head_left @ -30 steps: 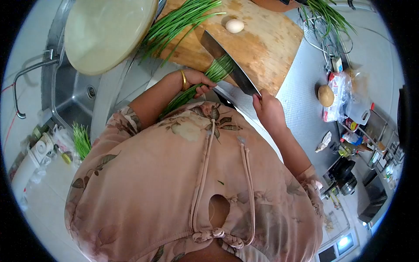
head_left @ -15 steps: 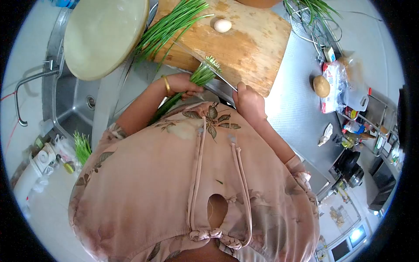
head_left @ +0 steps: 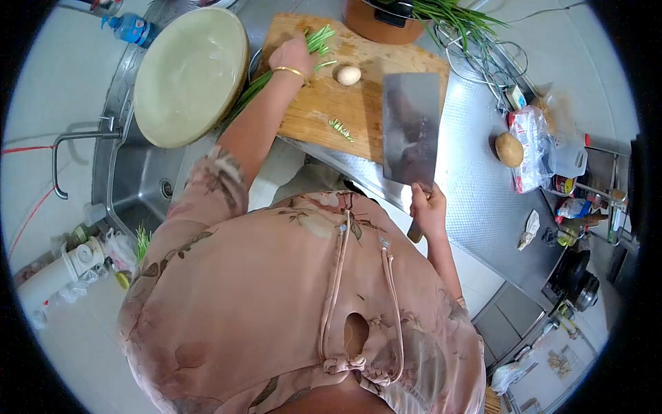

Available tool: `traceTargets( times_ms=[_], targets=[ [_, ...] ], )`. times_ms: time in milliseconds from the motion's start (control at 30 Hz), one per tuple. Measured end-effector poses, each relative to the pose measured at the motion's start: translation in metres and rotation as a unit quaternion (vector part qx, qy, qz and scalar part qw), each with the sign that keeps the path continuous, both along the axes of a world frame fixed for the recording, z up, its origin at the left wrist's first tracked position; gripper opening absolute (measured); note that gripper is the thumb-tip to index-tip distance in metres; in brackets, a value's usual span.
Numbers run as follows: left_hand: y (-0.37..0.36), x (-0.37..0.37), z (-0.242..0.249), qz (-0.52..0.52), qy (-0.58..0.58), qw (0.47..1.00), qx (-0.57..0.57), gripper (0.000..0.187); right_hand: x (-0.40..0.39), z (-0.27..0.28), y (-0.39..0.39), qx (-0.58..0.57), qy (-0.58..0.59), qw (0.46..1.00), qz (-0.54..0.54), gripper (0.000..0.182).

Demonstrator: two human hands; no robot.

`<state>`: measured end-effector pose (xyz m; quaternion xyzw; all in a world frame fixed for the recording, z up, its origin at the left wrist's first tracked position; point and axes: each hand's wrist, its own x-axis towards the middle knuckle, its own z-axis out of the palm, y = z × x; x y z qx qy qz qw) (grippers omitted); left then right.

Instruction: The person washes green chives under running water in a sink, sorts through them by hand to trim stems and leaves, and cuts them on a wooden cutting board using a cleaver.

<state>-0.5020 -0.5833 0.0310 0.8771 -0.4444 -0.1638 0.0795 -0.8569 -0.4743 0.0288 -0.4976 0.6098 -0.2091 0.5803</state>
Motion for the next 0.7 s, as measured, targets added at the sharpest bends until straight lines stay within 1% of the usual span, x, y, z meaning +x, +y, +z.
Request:
traceTargets(
  times_ms=[33,100,200,267,300,400,500,600,633,667,700],
  targets=[
    [-0.007,0.003,-0.005,0.001,-0.013,1.0,0.006,0.052,-0.006,-0.002,0.002,0.029,-0.036,0.999,-0.022,0.016],
    [-0.017,0.006,-0.024,0.001,-0.038,0.999,0.016,0.052,-0.019,-0.012,0.006,0.053,-0.057,0.996,-0.032,0.015],
    [-0.012,0.005,-0.05,-0.011,-0.132,0.991,0.011,0.048,-0.03,-0.026,0.018,0.094,-0.07,0.992,-0.056,0.014],
    [-0.009,0.002,-0.059,-0.013,-0.125,0.992,0.033,0.049,-0.03,-0.031,0.023,0.108,-0.086,0.988,-0.068,0.013],
    [-0.006,0.001,-0.061,-0.013,-0.121,0.992,0.045,0.049,-0.031,-0.034,0.025,0.114,-0.087,0.987,-0.07,0.013],
    [0.0,-0.001,-0.062,-0.031,-0.165,0.986,0.024,0.047,-0.033,-0.047,0.03,0.125,-0.084,0.986,-0.073,0.014],
    [0.012,-0.009,-0.054,-0.059,-0.239,0.969,-0.009,0.047,-0.03,-0.047,0.029,0.125,-0.099,0.985,-0.064,0.014],
    [0.033,-0.019,-0.05,-0.105,-0.282,0.926,-0.23,0.044,-0.029,-0.044,0.024,0.12,-0.094,0.988,-0.04,0.013],
    [0.042,-0.022,-0.052,-0.146,-0.159,0.944,-0.251,0.044,-0.029,-0.047,0.023,0.127,-0.101,0.986,-0.037,0.013],
    [0.053,-0.025,-0.054,-0.185,-0.033,0.944,-0.27,0.044,-0.03,-0.051,0.023,0.132,-0.108,0.985,-0.035,0.013],
    [0.063,-0.03,-0.055,-0.22,0.093,0.928,-0.285,0.044,-0.031,-0.055,0.022,0.137,-0.116,0.983,-0.033,0.013]
  ],
)
